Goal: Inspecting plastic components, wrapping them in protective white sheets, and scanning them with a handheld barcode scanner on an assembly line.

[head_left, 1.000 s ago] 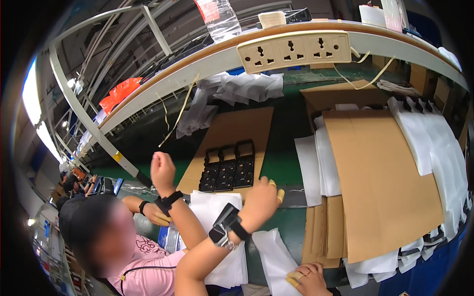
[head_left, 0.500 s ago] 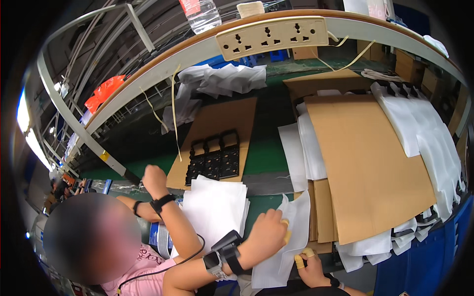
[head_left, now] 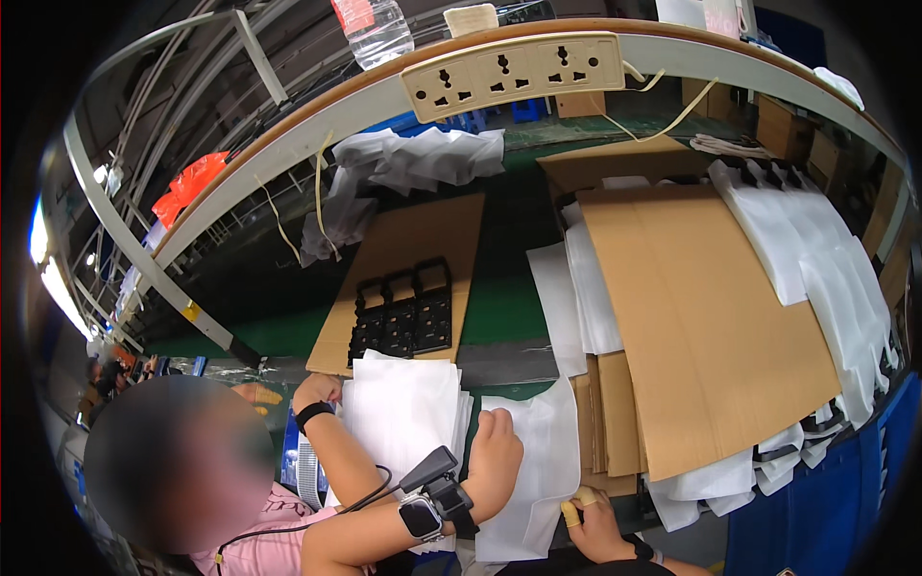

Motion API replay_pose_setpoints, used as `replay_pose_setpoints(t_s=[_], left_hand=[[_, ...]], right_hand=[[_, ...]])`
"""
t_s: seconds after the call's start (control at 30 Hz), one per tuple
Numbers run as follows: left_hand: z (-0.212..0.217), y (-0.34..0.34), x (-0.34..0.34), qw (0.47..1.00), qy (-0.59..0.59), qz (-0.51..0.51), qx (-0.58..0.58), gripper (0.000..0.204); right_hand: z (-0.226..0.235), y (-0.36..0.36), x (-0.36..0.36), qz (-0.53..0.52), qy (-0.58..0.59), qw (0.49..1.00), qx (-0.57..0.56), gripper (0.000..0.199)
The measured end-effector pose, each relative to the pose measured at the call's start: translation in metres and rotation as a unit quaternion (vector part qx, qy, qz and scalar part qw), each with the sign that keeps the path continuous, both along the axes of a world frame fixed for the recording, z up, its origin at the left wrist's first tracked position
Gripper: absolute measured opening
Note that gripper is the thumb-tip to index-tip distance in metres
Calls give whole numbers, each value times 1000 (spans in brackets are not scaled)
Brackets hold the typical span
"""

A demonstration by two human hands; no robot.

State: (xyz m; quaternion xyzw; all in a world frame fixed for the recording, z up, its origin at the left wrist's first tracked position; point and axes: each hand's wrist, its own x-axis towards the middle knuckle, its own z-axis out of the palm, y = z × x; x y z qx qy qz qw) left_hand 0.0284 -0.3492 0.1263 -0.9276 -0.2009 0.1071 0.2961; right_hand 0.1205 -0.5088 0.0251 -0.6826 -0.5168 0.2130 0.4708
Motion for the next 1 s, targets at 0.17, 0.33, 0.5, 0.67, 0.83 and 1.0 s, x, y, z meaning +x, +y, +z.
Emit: replay_pose_setpoints(t_s=[0.17,0.33,0.5,0.67,0.83,1.0], left_hand=[[-12,-14,0,896,-88,6,-434,34],[-29,-2,-11,856,-112,-32,-504,73],[-31,12,-15,956,24,118,-268,88],[-41,16,-9,957,-6,88,-275,90],[-29,19,-2,927,39,60,-367,80],[39,53,36,891,-140,58,-427,46]], right_hand=[[-2,-2,1,12,-21,1000,-12,20],[-10,-6,-1,-33,115,992,40,39],[-3,-5,8,36,16,982,187,44],[-6,-1,5,107,-132,982,79,37],[-1,2,1,136,-220,966,-16,36],[3,1,-13,92,-196,976,36,37]])
